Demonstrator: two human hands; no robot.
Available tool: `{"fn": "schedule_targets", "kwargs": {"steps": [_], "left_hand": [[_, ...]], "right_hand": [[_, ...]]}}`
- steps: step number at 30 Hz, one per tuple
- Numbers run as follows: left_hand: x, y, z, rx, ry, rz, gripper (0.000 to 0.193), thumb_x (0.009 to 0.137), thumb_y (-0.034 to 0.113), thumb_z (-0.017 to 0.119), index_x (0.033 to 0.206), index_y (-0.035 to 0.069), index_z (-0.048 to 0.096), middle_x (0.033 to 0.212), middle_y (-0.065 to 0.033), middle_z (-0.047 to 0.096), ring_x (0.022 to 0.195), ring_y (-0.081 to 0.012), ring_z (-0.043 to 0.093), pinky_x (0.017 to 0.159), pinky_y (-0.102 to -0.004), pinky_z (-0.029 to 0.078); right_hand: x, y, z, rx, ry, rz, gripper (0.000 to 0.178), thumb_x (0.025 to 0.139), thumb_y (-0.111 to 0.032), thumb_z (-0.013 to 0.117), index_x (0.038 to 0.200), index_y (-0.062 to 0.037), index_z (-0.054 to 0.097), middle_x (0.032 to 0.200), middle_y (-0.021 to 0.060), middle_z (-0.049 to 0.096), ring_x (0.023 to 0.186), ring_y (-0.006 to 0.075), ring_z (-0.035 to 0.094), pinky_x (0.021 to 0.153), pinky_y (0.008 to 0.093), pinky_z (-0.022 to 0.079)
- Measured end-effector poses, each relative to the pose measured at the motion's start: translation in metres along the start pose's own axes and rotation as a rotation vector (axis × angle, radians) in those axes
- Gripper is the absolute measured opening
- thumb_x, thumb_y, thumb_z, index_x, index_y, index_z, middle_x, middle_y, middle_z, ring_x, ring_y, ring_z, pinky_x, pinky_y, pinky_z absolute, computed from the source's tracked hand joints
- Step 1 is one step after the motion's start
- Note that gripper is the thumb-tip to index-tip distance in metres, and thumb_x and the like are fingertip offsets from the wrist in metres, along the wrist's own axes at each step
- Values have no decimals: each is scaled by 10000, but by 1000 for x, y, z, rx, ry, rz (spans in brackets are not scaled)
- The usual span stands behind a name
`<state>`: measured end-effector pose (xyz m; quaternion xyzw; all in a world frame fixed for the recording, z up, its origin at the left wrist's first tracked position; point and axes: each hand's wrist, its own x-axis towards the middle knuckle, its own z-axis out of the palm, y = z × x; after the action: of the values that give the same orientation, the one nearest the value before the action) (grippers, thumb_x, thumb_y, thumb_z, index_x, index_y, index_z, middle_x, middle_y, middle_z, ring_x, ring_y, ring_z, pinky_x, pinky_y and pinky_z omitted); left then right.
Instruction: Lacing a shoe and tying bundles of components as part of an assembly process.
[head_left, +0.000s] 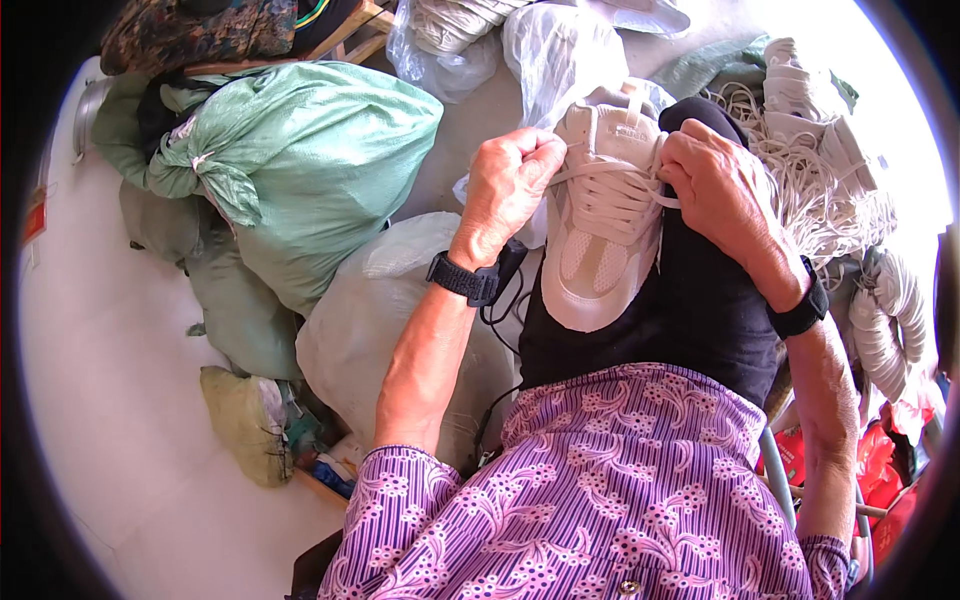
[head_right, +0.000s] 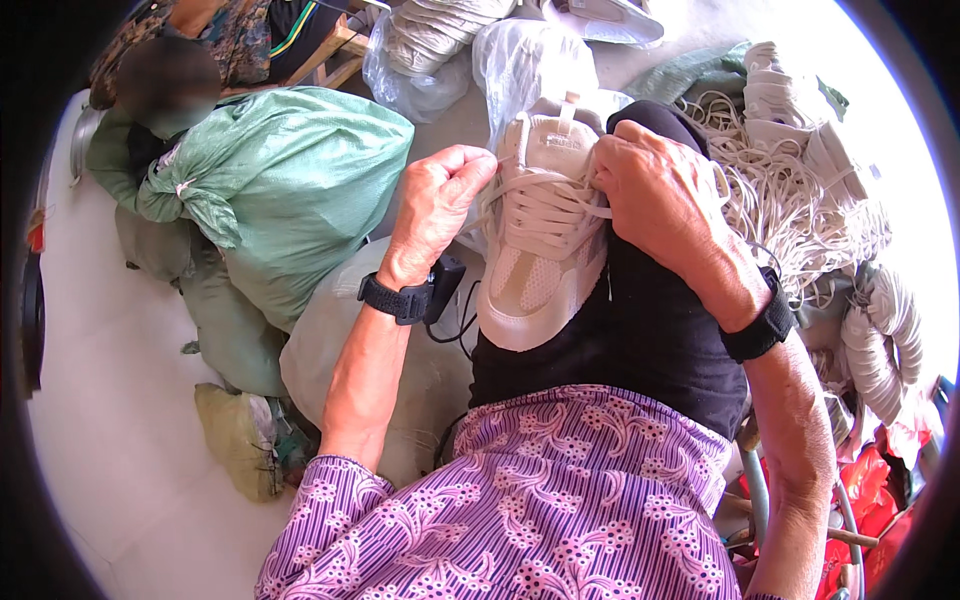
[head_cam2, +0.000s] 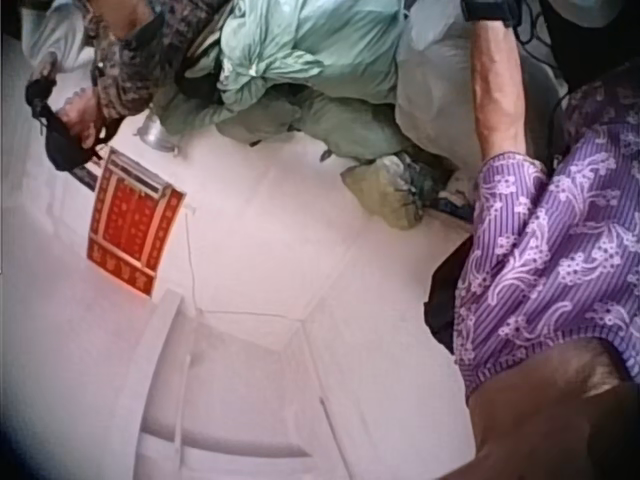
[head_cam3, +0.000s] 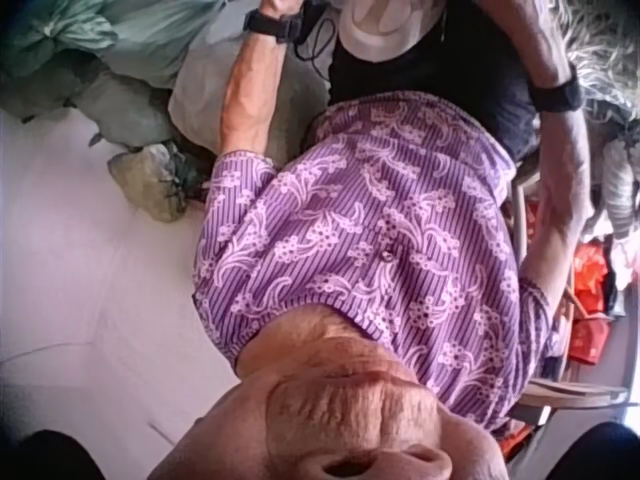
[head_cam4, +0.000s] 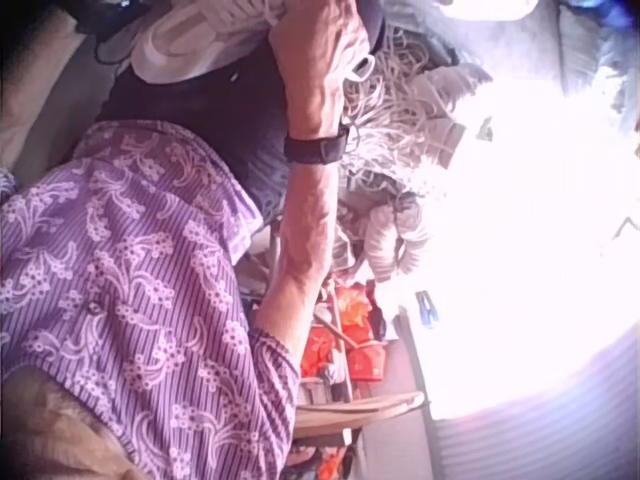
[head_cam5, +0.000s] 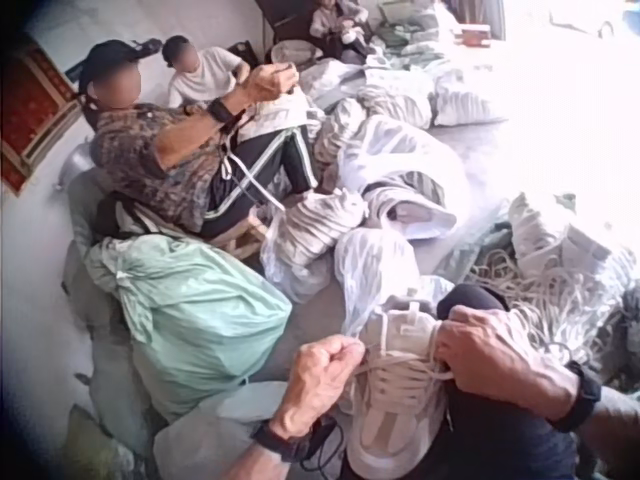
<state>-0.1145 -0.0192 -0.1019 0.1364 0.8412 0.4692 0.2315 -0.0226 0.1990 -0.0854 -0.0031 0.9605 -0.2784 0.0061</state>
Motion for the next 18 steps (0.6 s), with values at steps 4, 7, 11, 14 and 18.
{"fn": "schedule_targets", "kwargs": {"steps": [4, 7, 11, 14, 18], "left_hand": [[4, -1, 5, 29, 52, 49, 201, 844, 201, 650, 857, 2, 669, 651, 38, 546, 603, -42, 443, 558, -226, 399], [10, 6, 7, 204, 101, 174, 156, 814, 156, 635, 791, 2, 635, 603, -15, 559, 542, -81, 478, 528, -261, 414], [26, 16, 12, 393, 19, 519, 110, 765, 102, 603, 739, -4, 588, 577, -126, 551, 491, -198, 536, 521, -323, 442], [27, 14, 11, 411, -41, 511, 178, 802, 159, 605, 739, -5, 580, 580, -122, 547, 503, -193, 541, 528, -330, 447], [16, -7, 9, 17, -68, 230, 366, 896, 353, 563, 750, 17, 577, 613, 25, 499, 534, -83, 457, 501, -264, 399]], "right_hand": [[0, 1, 3, -2, 23, -23, 81, 822, -122, 576, 800, -53, 537, 781, 109, 491, 781, 322, 552, 656, 412, 444], [1, 0, 2, 3, 27, -33, 76, 823, -118, 574, 804, -55, 538, 781, 108, 491, 777, 322, 552, 654, 411, 444], [2, 0, 2, -7, 23, -10, 71, 814, -118, 581, 794, -53, 559, 792, 102, 523, 779, 317, 568, 660, 413, 453], [5, 1, -5, 41, -20, 8, 75, 805, -124, 587, 786, -51, 584, 810, 96, 555, 791, 311, 582, 676, 415, 460], [30, 4, -10, -23, 139, -173, 75, 803, -124, 579, 788, -52, 595, 822, 101, 561, 829, 304, 570, 705, 406, 460]]}}
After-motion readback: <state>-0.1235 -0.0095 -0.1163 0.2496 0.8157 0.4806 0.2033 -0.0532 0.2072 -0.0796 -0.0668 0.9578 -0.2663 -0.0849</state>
